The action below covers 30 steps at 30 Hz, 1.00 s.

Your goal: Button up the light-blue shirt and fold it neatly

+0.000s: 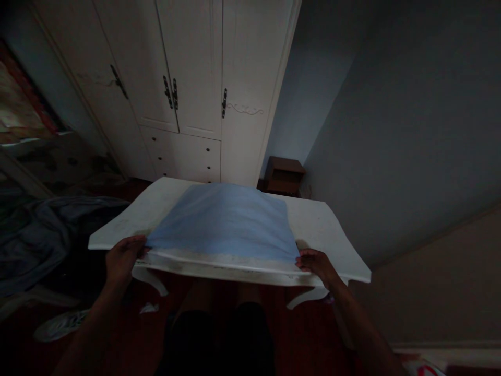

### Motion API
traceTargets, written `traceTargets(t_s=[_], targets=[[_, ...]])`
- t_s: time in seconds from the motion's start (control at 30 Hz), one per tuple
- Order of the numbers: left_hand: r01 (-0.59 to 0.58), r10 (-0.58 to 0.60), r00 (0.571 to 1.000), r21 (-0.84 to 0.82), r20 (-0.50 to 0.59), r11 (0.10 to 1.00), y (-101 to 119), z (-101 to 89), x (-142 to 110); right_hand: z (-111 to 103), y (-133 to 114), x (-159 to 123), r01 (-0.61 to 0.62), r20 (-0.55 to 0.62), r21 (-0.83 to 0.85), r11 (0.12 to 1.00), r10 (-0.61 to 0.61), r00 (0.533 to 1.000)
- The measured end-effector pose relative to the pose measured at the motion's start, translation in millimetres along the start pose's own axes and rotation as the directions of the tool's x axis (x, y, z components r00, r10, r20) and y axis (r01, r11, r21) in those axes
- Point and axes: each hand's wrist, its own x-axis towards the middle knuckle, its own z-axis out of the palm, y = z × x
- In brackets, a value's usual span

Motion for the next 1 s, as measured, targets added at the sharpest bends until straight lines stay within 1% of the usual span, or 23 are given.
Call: traceTargets(t_s=[0.07, 0.1, 0.13, 0.17, 0.2, 0.23, 0.27, 0.33, 0.4, 0.47, 0.5, 0.53, 0.57, 0.63, 0.67, 0.7, 0.73, 0.77, 0.83, 0.87, 0.93, 1.0], targets=[[-0.044, 0.047, 0.998, 0.101, -0.029, 0.994, 1.6, -5.6, 1.6, -5.6, 1.0, 6.9, 0.031, 0.024, -0.087, 0.996, -0.029, 0.999], [-0.096, 0.107, 0.993, 0.184, -0.051, 0.978, 4.4, -7.9, 3.1, -8.3, 0.8, 11.6, 0.070, 0.010, -0.144, 0.987, -0.069, 0.998], [-0.166, 0.191, 0.979, 0.277, -0.067, 0.947, 8.8, -9.1, 4.9, -10.1, -0.4, 17.0, 0.126, -0.024, -0.207, 0.970, -0.134, 0.991], [-0.249, 0.291, 0.955, 0.368, -0.061, 0.896, 14.9, -8.4, 6.8, -10.4, -3.2, 22.8, 0.192, -0.074, -0.272, 0.943, -0.220, 0.973], [-0.336, 0.388, 0.921, 0.444, -0.029, 0.831, 22.6, -5.2, 8.8, -8.6, -7.9, 28.8, 0.262, -0.127, -0.338, 0.904, -0.320, 0.939], [-0.416, 0.466, 0.885, 0.489, 0.022, 0.767, 31.8, 1.1, 10.8, -3.9, -14.6, 35.0, 0.329, -0.168, -0.399, 0.856, -0.421, 0.891], [-0.494, 0.522, 0.847, 0.509, 0.101, 0.705, 41.8, 10.7, 12.8, 3.9, -23.4, 41.1, 0.387, -0.187, -0.454, 0.802, -0.511, 0.839], [-0.607, 0.569, 0.783, 0.507, 0.250, 0.612, 62.3, 40.1, 17.1, 29.3, -46.7, 53.9, 0.492, -0.149, -0.523, 0.696, -0.643, 0.751], [-0.706, 0.595, 0.703, 0.480, 0.390, 0.520, 79.7, 80.5, 22.0, 65.4, -74.7, 68.5, 0.592, -0.041, -0.549, 0.591, -0.726, 0.686], [-0.781, 0.561, 0.622, 0.480, 0.546, 0.399, 90.7, 126.4, 27.5, 106.8, -103.1, 86.2, 0.648, 0.097, -0.578, 0.496, -0.746, 0.658], [-0.813, 0.531, 0.580, 0.478, 0.618, 0.332, 93.2, 149.6, 30.6, 127.5, -116.2, 96.3, 0.650, 0.144, -0.611, 0.452, -0.744, 0.653], [-0.840, 0.498, 0.539, 0.474, 0.679, 0.264, 93.8, 171.8, 33.8, 147.3, -128.0, 107.0, 0.628, 0.172, -0.659, 0.415, -0.729, 0.663], [-0.867, 0.466, 0.494, 0.460, 0.735, 0.193, 92.5, 192.7, 37.1, 165.6, -138.2, 118.1, 0.585, 0.182, -0.712, 0.389, -0.703, 0.688], [-0.916, 0.402, 0.387, 0.394, 0.830, 0.067, 85.3, 228.3, 44.2, 195.5, -152.5, 140.4, 0.501, 0.202, -0.803, 0.322, -0.644, 0.738], [-0.931, 0.375, 0.346, 0.363, 0.860, 0.027, 79.8, 242.7, 48.0, 206.6, -156.2, 151.2, 0.456, 0.199, -0.840, 0.293, -0.616, 0.762], [-0.940, 0.354, 0.320, 0.340, 0.879, 0.006, 73.5, 254.6, 52.0, 215.0, -157.6, 161.4, 0.412, 0.190, -0.870, 0.271, -0.587, 0.787], [-0.945, 0.338, 0.307, 0.327, 0.890, -0.001, 66.6, 264.1, 56.2, 220.7, -156.6, 170.9, 0.372, 0.176, -0.893, 0.256, -0.561, 0.809], [-0.947, 0.324, 0.306, 0.323, 0.895, 0.002, 59.3, 271.3, 60.6, 224.0, -153.5, 179.5, 0.334, 0.159, -0.909, 0.248, -0.534, 0.830], [-0.943, 0.295, 0.323, 0.332, 0.899, 0.021, 44.1, 279.3, 69.5, 224.9, -142.5, 194.1, 0.289, 0.143, -0.926, 0.244, -0.482, 0.864], [-0.940, 0.282, 0.334, 0.339, 0.900, 0.031, 36.7, 280.9, 73.6, 223.3, -135.8, 200.0, 0.289, 0.150, -0.926, 0.244, -0.463, 0.873], [-0.934, 0.263, 0.356, 0.353, 0.897, 0.061, 23.5, 281.3, 80.3, 218.5, -122.6, 209.1, 0.327, 0.191, -0.911, 0.252, -0.445, 0.875], [-0.928, 0.253, 0.371, 0.358, 0.893, 0.099, 14.0, 280.5, 84.7, 214.1, -113.0, 215.3, 0.379, 0.231, -0.886, 0.266, -0.455, 0.860]])
